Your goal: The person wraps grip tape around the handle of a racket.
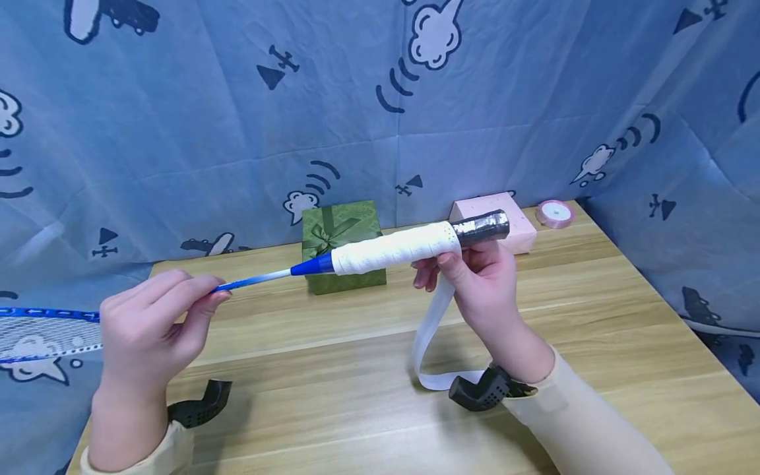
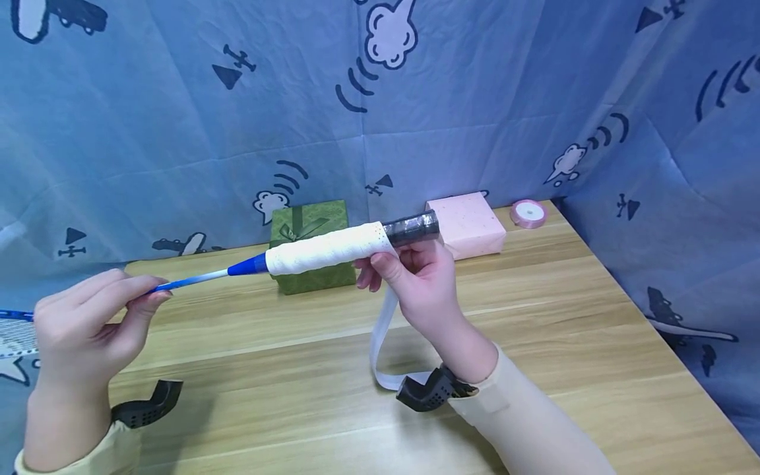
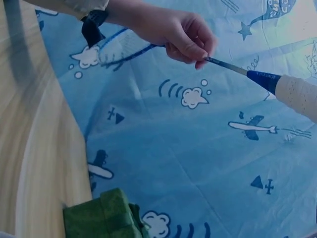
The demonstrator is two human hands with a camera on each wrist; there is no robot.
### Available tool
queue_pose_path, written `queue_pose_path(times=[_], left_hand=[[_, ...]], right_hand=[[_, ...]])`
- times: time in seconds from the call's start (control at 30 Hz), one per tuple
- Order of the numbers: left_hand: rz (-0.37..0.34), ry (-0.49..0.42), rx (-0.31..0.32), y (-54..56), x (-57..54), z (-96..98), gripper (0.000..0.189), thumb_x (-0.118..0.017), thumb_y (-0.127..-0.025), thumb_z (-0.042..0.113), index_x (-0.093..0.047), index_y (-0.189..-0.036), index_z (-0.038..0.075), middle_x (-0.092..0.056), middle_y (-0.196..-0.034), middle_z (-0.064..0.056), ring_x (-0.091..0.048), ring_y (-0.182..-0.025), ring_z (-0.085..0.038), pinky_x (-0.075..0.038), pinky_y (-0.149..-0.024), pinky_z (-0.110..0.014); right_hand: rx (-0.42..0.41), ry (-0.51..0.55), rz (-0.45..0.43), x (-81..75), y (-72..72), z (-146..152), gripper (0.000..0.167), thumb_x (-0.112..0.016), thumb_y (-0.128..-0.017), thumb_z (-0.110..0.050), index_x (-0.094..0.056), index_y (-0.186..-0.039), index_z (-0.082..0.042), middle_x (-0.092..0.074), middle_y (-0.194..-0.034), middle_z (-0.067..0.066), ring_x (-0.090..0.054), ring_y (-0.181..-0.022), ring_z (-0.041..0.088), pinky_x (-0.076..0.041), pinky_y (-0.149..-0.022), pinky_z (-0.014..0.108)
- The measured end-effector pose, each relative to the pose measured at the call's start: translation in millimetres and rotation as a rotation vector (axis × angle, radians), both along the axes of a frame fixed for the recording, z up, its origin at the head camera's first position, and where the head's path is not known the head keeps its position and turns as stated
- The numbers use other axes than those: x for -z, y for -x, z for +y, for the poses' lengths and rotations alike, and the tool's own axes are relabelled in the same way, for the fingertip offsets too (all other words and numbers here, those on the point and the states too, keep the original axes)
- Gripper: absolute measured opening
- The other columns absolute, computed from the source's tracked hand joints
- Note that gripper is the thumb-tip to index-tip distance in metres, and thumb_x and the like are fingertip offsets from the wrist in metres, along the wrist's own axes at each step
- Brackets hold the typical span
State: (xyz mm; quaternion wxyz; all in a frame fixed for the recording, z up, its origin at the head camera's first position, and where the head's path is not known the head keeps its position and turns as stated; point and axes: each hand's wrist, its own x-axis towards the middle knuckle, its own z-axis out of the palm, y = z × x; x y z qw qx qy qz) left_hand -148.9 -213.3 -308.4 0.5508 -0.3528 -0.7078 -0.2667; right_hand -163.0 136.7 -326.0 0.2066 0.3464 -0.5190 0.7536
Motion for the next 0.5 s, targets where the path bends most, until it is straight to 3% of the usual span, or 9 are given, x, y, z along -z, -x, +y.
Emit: queue_pose_path(times=[0.13, 0.27, 0.5], left_hand=[[-0.024, 0.021, 0.002, -2.5, -1.6, 2.6, 0.049, -0.066, -0.103, 0.037, -0.071, -0.07, 0.0, -0.052, -0.054, -0.003, -0.034, -0.045, -0.013, -0.022, -0.041, -0.026], [-0.029, 0.018, -0.049, -0.6, 1.0, 0.9, 0.046, -0.066, -0.102, 0.039, -0.075, -0.076, 0.001, -0.055, -0.056, -0.002, -0.034, -0.045, -0.013, -0.023, -0.042, -0.026], [0.064, -0.071, -0.049, 1.4, 2.7, 7.5, 0.035, -0.073, -0.098, 0.035, -0.08, -0.08, 0.006, -0.067, -0.066, -0.009, -0.048, -0.047, -0.026, -0.036, -0.05, -0.031]], right_hand=[[-0.002, 0.02, -0.031, 0.5, 0.7, -0.5, 0.03, -0.077, -0.094, -0.024, -0.069, -0.109, 0.0, -0.074, -0.081, 0.01, -0.067, -0.059, 0.019, -0.051, -0.051, 0.027], [0.042, 0.048, -0.06, 1.5, 0.1, -0.9, 0.024, -0.079, -0.094, -0.022, -0.067, -0.101, -0.003, -0.073, -0.078, 0.009, -0.064, -0.056, 0.018, -0.051, -0.051, 0.027], [0.104, 0.082, -0.1, 3.1, 0.3, 0.1, 0.027, -0.082, -0.091, -0.027, -0.068, -0.097, -0.005, -0.071, -0.074, 0.007, -0.063, -0.055, 0.016, -0.054, -0.052, 0.026]])
